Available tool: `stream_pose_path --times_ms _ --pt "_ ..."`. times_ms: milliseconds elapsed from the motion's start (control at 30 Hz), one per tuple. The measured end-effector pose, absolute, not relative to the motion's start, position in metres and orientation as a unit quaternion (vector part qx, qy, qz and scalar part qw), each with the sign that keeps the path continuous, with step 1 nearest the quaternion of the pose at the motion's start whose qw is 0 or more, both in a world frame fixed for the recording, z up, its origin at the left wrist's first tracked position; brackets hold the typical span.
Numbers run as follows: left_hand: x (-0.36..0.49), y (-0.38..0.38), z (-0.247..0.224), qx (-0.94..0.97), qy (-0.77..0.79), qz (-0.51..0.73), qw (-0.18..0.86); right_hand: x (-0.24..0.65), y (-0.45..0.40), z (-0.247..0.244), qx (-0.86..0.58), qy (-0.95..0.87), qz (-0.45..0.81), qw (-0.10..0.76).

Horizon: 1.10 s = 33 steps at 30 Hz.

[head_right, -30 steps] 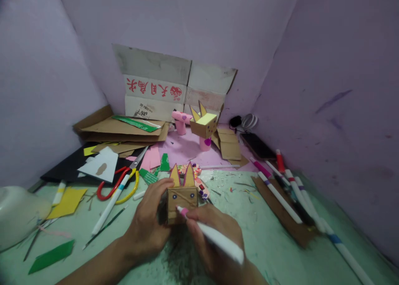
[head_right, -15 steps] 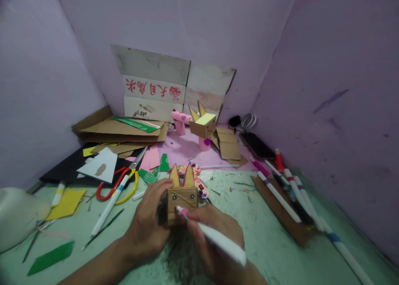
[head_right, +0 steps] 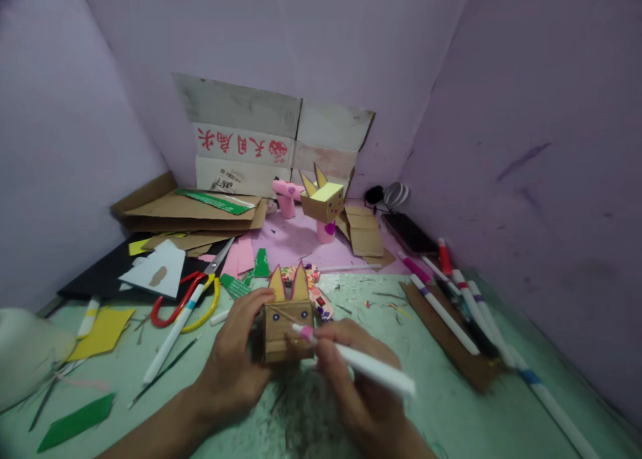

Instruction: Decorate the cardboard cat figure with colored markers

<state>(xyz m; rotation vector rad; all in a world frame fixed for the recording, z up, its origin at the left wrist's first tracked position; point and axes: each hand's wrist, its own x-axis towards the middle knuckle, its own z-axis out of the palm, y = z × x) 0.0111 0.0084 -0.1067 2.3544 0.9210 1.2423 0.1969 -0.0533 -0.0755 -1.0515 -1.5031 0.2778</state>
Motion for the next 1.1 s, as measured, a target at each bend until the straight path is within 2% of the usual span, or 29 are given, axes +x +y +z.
stream_pose_path --times_ms 100,200,600,1100 --pt "0.011 0.010 -0.107 0.820 0.331 0.436 0.168 0.206 -0.054 -0.077 -0.505 -0.556 0.107 0.651" --pt "0.012 0.010 -0.106 0.823 0.329 0.431 0.169 0.211 -0.053 -0.078 -0.513 -0.535 0.095 0.665" --pt "0.010 0.009 -0.106 0.831 0.336 0.420 0.141 0.210 -0.051 -0.080 -0.456 -0.703 0.045 0.545" --pt "0.011 0.010 -0.106 0.835 0.323 0.427 0.125 0.207 -0.048 -0.080 -0.454 -0.705 0.022 0.545"
